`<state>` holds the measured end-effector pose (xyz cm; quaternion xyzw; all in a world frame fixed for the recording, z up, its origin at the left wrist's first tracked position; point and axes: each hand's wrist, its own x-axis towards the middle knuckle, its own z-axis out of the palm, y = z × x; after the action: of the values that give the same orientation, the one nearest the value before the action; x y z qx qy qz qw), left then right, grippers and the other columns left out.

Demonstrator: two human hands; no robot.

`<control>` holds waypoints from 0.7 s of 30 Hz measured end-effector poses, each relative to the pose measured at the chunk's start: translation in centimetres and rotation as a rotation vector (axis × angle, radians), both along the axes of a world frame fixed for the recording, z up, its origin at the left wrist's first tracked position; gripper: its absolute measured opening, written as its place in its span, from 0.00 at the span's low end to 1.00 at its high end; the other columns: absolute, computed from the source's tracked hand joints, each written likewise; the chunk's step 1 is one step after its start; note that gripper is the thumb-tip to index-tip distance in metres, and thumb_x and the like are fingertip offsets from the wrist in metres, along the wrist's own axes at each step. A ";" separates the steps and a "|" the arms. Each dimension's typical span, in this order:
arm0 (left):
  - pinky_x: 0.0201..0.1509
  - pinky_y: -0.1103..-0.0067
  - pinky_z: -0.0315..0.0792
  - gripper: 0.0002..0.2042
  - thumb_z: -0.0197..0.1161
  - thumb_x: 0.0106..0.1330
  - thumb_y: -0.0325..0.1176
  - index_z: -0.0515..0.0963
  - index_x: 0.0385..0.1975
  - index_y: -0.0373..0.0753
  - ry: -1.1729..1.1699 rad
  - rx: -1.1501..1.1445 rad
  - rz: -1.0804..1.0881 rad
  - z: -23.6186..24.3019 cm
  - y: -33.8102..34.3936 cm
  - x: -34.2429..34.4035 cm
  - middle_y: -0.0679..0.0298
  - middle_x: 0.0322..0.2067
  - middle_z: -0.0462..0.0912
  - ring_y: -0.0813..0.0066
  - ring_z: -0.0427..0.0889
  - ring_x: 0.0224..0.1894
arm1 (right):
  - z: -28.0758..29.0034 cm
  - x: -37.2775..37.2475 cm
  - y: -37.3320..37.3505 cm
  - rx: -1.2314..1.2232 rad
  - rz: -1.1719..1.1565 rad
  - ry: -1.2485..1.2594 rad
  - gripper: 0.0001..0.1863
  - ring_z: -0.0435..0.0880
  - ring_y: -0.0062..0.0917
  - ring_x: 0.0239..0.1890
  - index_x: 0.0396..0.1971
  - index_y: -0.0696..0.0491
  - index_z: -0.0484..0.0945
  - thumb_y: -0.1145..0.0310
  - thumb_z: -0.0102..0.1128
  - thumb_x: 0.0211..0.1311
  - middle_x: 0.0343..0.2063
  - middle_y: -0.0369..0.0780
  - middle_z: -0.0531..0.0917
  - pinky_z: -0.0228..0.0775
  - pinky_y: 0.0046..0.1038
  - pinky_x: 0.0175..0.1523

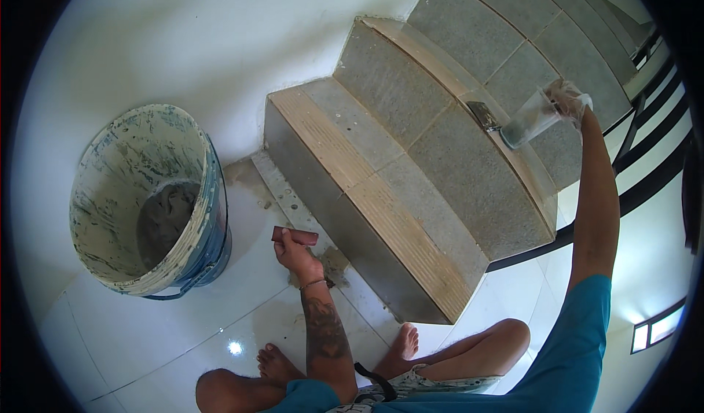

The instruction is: Applying grout or cement filler to the base and edges of tiled stairs.

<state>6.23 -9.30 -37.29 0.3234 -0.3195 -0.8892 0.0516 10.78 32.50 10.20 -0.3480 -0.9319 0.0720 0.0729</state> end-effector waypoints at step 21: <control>0.18 0.83 0.64 0.04 0.53 0.61 0.31 0.70 0.32 0.39 0.043 0.148 0.066 2.2 -0.7 -1.2 0.66 0.14 0.72 0.79 0.68 0.14 | 12.0 -1.7 -11.1 0.089 0.538 0.688 0.16 0.74 0.19 0.42 0.46 0.55 0.73 0.62 0.51 0.62 0.38 0.37 0.75 0.67 0.18 0.51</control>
<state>5.04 -9.98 -35.09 0.3176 -0.2408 -0.9149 0.0636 9.10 21.39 22.24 -0.0451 -0.9130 0.1600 0.3724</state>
